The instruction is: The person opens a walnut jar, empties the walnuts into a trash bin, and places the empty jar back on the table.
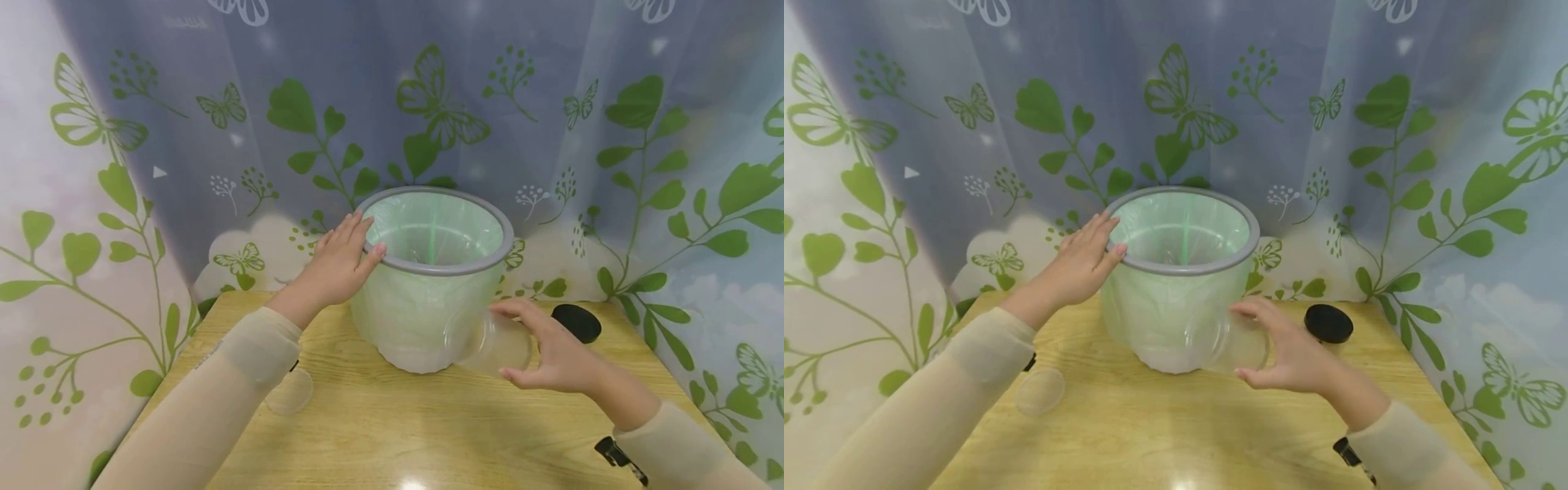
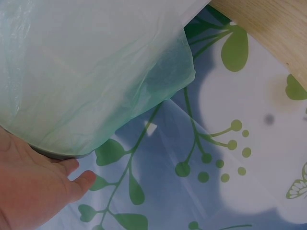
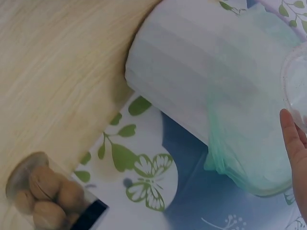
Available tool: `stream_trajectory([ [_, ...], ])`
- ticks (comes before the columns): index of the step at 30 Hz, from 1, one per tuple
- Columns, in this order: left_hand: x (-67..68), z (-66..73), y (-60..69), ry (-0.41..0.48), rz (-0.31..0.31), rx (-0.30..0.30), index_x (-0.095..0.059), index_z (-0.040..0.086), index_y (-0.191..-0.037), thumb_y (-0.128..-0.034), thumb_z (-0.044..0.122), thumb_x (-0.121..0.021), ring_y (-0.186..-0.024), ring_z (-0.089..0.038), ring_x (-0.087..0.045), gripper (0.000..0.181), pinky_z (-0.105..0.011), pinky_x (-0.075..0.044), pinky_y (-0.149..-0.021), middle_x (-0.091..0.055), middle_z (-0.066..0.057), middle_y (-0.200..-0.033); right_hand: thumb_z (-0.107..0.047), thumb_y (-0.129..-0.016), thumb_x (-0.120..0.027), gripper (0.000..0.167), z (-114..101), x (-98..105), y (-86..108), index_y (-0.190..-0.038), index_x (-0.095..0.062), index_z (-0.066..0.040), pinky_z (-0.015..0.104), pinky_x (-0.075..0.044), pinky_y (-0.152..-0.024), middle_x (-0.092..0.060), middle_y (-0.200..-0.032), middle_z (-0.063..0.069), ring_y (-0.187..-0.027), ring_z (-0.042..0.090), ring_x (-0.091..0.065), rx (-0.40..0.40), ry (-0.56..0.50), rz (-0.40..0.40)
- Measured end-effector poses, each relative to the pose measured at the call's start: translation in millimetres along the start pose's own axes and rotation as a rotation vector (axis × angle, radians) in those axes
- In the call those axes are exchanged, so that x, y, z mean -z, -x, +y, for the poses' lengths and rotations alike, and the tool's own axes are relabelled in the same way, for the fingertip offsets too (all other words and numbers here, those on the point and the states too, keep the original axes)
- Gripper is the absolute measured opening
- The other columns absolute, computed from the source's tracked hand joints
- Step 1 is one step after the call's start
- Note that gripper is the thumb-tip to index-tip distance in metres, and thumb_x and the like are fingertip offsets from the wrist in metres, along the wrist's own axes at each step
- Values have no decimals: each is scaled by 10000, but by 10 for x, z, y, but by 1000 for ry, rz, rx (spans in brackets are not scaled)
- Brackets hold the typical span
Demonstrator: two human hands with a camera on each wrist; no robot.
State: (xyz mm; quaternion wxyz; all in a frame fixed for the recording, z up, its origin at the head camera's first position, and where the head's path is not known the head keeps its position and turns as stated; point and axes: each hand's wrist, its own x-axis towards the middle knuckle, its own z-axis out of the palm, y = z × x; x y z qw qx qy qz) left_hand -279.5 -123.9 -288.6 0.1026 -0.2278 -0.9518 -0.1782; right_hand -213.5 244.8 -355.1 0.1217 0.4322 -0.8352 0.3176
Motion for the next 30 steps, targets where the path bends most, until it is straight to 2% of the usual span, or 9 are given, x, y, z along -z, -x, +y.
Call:
stream_trajectory([
  [4, 10, 1, 3, 2, 0, 1, -111, 91, -1614, -1045, 610, -168, -1535, -314, 3, 772, -595, -58, -1182, -37, -153, -1670, -116, -675, -901, 882, 35, -106, 6, -1433, -450, -122, 308, -505, -907, -495, -1380, 24, -1174, 145, -519, 17, -20, 0],
  [8, 13, 1, 5, 4, 3, 1, -117, 94, -1614, -1042, 615, -163, -1535, -307, 3, 775, -588, -61, -1185, -42, -150, -1671, -118, -671, -903, 879, 51, -208, 27, -1427, -454, -132, 306, -493, -940, -504, -1367, 2, -1187, 153, -525, -3, -64, 0],
  [13, 6, 1, 0, -2, 11, -9, -127, 86, -1612, -1045, 610, -173, -1534, -321, -13, 773, -602, -76, -1178, -56, -161, -1668, -130, -676, -907, 876, 74, -324, 62, -1427, -456, -147, 322, -502, -941, -521, -1359, -13, -1187, 157, -534, -27, -91, 5],
  [21, 3, 2, -1, -5, 10, -1, -124, 89, -1612, -1047, 606, -172, -1535, -312, -2, 767, -593, -73, -1181, -41, -152, -1670, -162, -726, -898, 836, 127, -524, 97, -1427, -447, -99, 300, -514, -934, -521, -1338, 68, -1187, 175, -519, -30, -154, 11],
  [30, -11, 7, 0, 0, 13, -2, -130, 84, -1611, -1055, 587, -188, -1535, -317, -10, 752, -591, -77, -1182, -50, -155, -1669, -172, -738, -900, 825, 157, -716, 131, -1420, -443, -103, 306, -497, -963, -524, -1323, 62, -1196, 170, -512, -67, -212, 10],
])
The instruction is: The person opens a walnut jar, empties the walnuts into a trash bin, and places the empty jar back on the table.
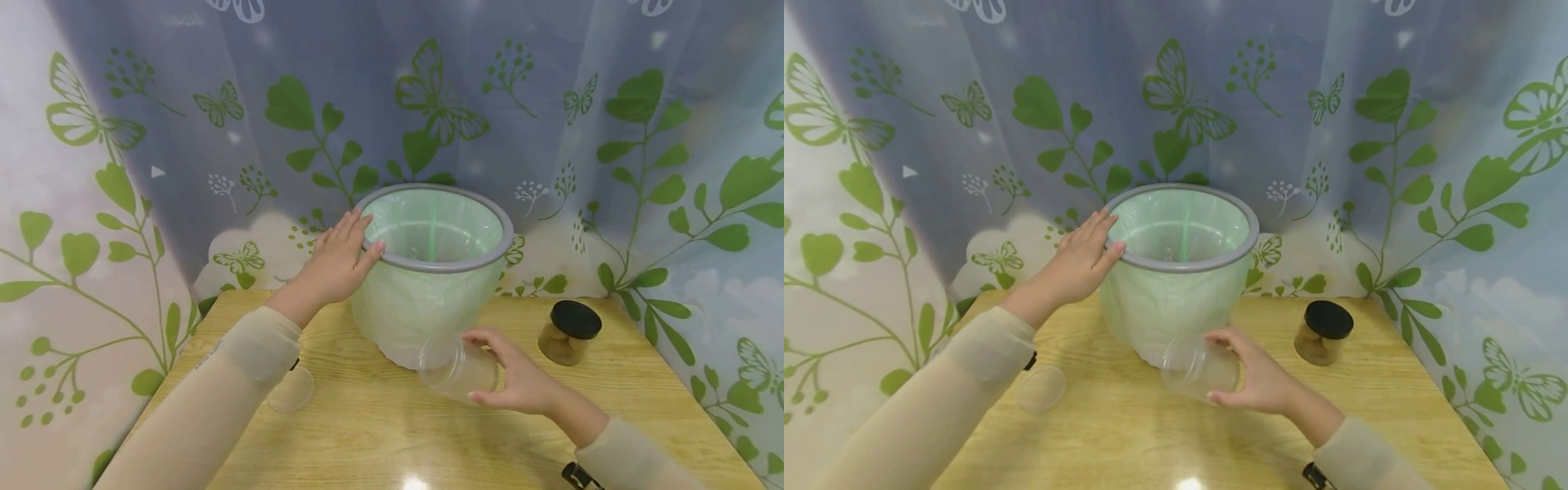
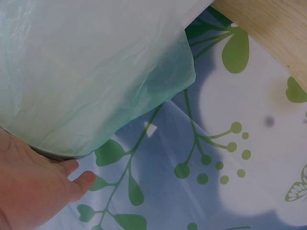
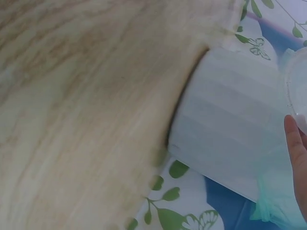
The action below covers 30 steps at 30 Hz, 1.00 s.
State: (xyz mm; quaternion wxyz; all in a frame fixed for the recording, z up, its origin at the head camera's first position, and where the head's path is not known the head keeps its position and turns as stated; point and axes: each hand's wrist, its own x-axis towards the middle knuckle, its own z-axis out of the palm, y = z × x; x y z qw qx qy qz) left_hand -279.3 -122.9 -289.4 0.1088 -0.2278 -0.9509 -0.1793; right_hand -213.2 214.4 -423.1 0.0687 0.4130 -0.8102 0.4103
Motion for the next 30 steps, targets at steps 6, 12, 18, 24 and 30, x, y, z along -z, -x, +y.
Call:
stream_trajectory([
  [6, -5, -3, -4, 0, 2, -1, -129, 84, -1611, -1055, 588, -182, -1535, -315, -9, 752, -590, -75, -1183, -52, -157, -1668, -228, -771, -886, 797, 93, -106, 23, -1417, -431, -129, 354, -496, -977, -505, -1329, 46, -1203, 193, -503, -71, -2, -29],
  [12, -5, -3, -7, -1, 3, 2, -127, 87, -1611, -1055, 588, -185, -1535, -312, -7, 751, -590, -76, -1182, -53, -153, -1669, -278, -783, -879, 788, 174, -216, 11, -1414, -426, -143, 389, -493, -988, -509, -1352, 36, -1228, 211, -508, -121, -29, -61],
  [18, -16, -14, -5, -8, 3, -1, -121, 89, -1612, -1051, 599, -179, -1535, -316, -11, 761, -597, -83, -1179, -52, -154, -1669, -325, -768, -887, 806, 205, -309, -2, -1402, -433, -119, 416, -476, -1008, -517, -1352, 44, -1229, 222, -511, -171, -23, -95],
  [24, -24, -11, -2, -3, -1, -1, -126, 91, -1612, -1047, 605, -159, -1535, -305, -8, 764, -587, -83, -1182, -60, -155, -1668, -294, -743, -904, 804, 232, -388, -22, -1380, -452, -104, 402, -478, -998, -517, -1333, 35, -1215, 198, -504, -157, -26, -97],
  [30, -18, -15, -3, -5, 4, 1, -129, 95, -1612, -1047, 605, -155, -1535, -299, -7, 762, -587, -93, -1181, -53, -146, -1670, -301, -764, -890, 790, 280, -477, -44, -1386, -453, -89, 418, -459, -1018, -513, -1338, 56, -1223, 231, -505, -158, -30, -117],
])
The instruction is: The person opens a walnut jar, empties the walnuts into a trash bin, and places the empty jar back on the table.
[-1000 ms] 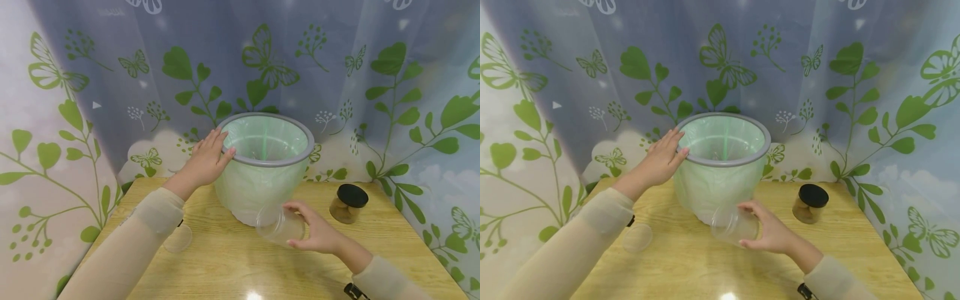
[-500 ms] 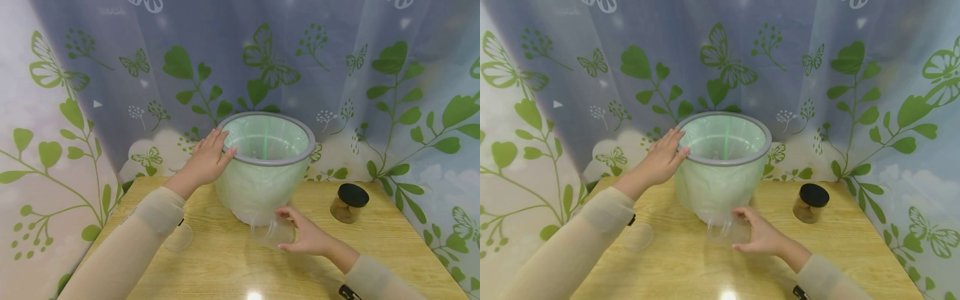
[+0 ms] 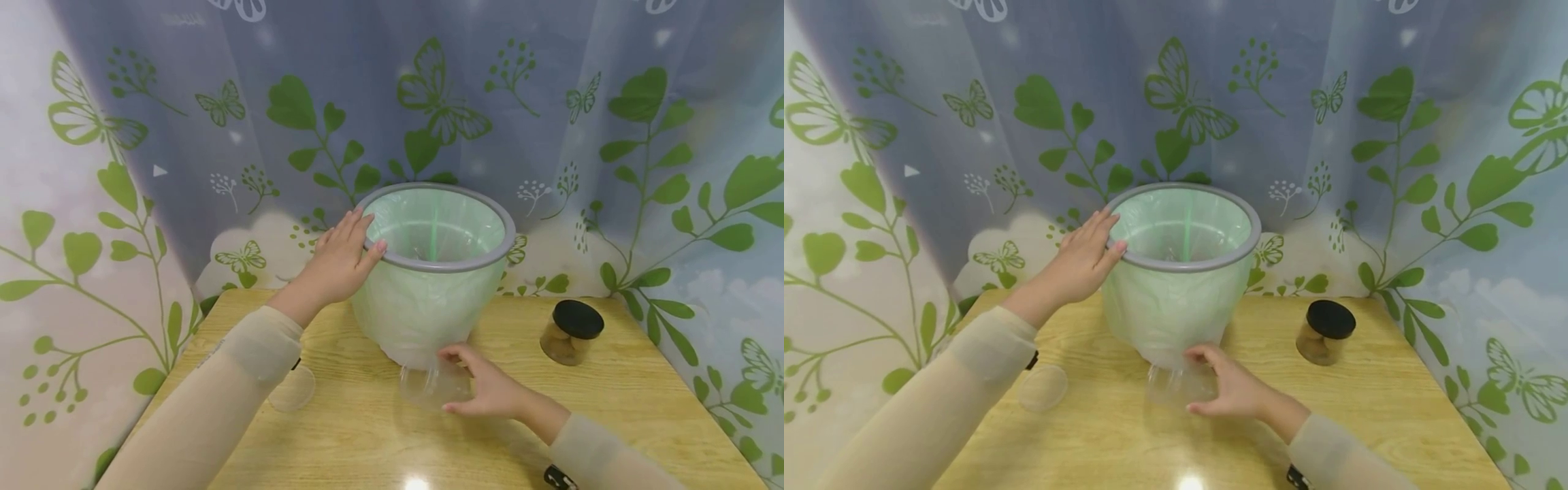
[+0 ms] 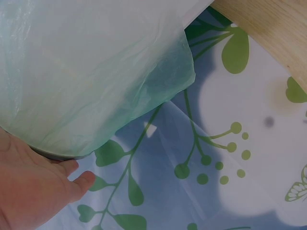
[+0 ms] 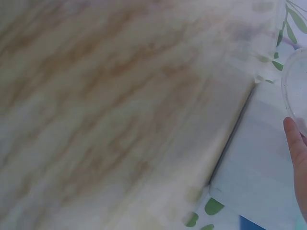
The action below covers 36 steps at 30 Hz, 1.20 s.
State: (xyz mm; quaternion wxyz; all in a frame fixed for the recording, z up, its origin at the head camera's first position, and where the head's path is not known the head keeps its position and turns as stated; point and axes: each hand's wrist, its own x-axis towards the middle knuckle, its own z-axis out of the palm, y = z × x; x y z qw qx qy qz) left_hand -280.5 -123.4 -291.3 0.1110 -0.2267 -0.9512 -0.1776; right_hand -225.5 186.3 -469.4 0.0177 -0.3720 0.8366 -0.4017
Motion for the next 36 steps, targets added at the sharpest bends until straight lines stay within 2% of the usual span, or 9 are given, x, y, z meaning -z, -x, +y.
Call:
stream_trajectory([
  [7, 8, 8, 0, 3, 2, -4, -127, 85, -1611, -1047, 606, -162, -1535, -310, -7, 768, -590, -80, -1182, -47, -152, -1670, -358, -784, -873, 783, 20, -75, -42, -1406, -457, -128, 433, -463, -984, -508, -1333, 17, -1216, 237, -486, -58, -49, -40],
  [17, 19, 17, -3, 6, 5, -5, -128, 80, -1610, -1055, 588, -184, -1535, -312, -7, 755, -594, -82, -1179, -48, -158, -1669, -398, -760, -878, 756, 12, -131, -84, -1353, -496, -129, 530, -428, -1030, -521, -1369, 34, -1255, 282, -498, -95, -50, -82],
  [30, 22, 14, 0, 11, 2, -4, -135, 75, -1608, -1052, 595, -184, -1533, -334, -19, 763, -598, -71, -1181, -57, -165, -1667, -463, -774, -855, 738, 24, -115, -149, -1351, -506, -165, 520, -400, -1067, -533, -1375, 3, -1275, 272, -503, -88, -23, -110],
  [36, 5, 3, -3, 20, 1, -1, -139, 86, -1610, -1044, 613, -163, -1534, -312, -9, 774, -588, -67, -1185, -57, -154, -1669, -446, -781, -855, 746, 23, -137, -170, -1363, -506, -137, 510, -410, -1062, -542, -1376, 13, -1274, 271, -510, -78, -21, -115],
])
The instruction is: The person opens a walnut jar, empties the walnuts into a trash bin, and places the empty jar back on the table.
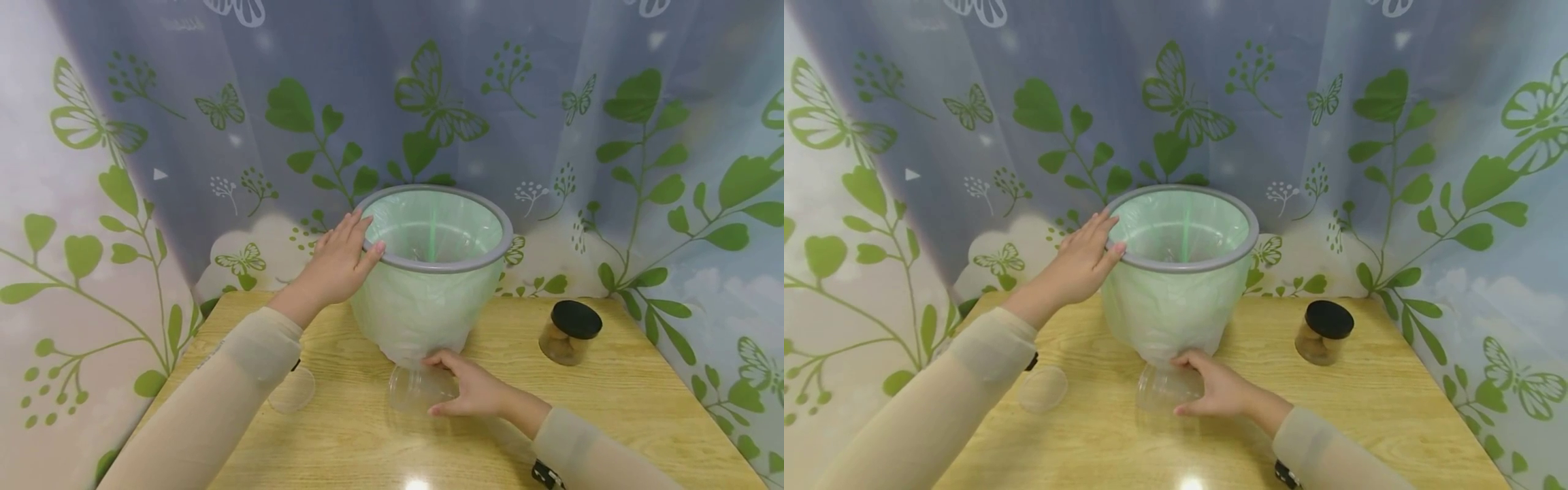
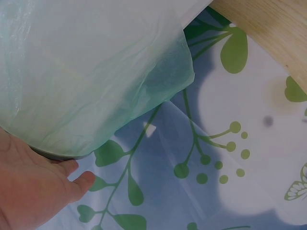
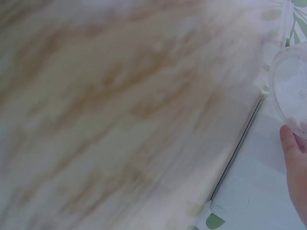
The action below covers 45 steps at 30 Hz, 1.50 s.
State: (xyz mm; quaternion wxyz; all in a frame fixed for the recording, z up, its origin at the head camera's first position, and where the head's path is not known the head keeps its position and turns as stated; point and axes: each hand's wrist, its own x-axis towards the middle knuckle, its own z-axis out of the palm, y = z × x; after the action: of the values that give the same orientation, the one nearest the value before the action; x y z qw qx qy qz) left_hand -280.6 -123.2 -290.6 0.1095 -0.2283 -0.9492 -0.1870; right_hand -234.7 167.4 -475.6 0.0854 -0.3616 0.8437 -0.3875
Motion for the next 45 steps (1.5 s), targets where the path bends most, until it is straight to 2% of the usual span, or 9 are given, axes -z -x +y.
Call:
stream_trajectory([
  [9, -6, 6, 10, 2, -5, 1, -141, 84, -1609, -1046, 609, -162, -1533, -327, -19, 770, -589, -71, -1184, -57, -157, -1668, -472, -811, -822, 738, 77, -53, -9, -1383, -484, -153, 514, -402, -1070, -517, -1416, 30, -1310, 284, -485, -1, 5, -10],
  [14, 5, 13, 9, 0, -2, -2, -137, 79, -1609, -1044, 613, -165, -1533, -323, -8, 778, -595, -67, -1182, -52, -160, -1668, -392, -831, -826, 732, 82, -16, -5, -1399, -451, -122, 535, -380, -1081, -489, -1435, 59, -1332, 303, -463, -42, -58, -31],
  [17, 8, 11, 5, -1, -2, 1, -135, 84, -1610, -1039, 621, -155, -1534, -315, -4, 784, -593, -71, -1182, -47, -153, -1670, -355, -822, -841, 771, 81, 19, 2, -1417, -427, -91, 531, -382, -1079, -478, -1440, 76, -1325, 302, -465, -77, -84, -40],
  [23, 3, 8, -10, -1, -4, -2, -135, 89, -1611, -1034, 631, -140, -1534, -317, -9, 791, -588, -69, -1184, -51, -151, -1669, -346, -789, -872, 888, 80, 73, 34, -1470, -376, -66, 515, -391, -1077, -458, -1465, 85, -1326, 298, -463, -122, -49, -58],
  [34, -6, -4, -5, -2, -8, -3, -133, 89, -1611, -1035, 626, -140, -1534, -316, -10, 787, -587, -71, -1184, -56, -154, -1669, -338, -794, -868, 922, 122, 136, 31, -1504, -343, -73, 533, -392, -1071, -474, -1425, 80, -1295, 290, -473, -84, -55, -111],
  [40, -6, 0, 2, -6, -11, 2, -133, 88, -1610, -1038, 622, -144, -1534, -310, -2, 782, -588, -73, -1183, -51, -153, -1669, -295, -762, -892, 966, 146, 161, 26, -1512, -321, -79, 484, -422, -1059, -463, -1430, 85, -1286, 291, -500, -92, -46, -139],
  [45, -2, -5, -1, -10, -9, 2, -131, 81, -1609, -1044, 612, -157, -1533, -319, -3, 776, -597, -71, -1181, -48, -157, -1669, -336, -745, -900, 999, 145, 162, 0, -1521, -312, -114, 446, -423, -1064, -451, -1438, 52, -1291, 254, -492, -127, -43, -156],
])
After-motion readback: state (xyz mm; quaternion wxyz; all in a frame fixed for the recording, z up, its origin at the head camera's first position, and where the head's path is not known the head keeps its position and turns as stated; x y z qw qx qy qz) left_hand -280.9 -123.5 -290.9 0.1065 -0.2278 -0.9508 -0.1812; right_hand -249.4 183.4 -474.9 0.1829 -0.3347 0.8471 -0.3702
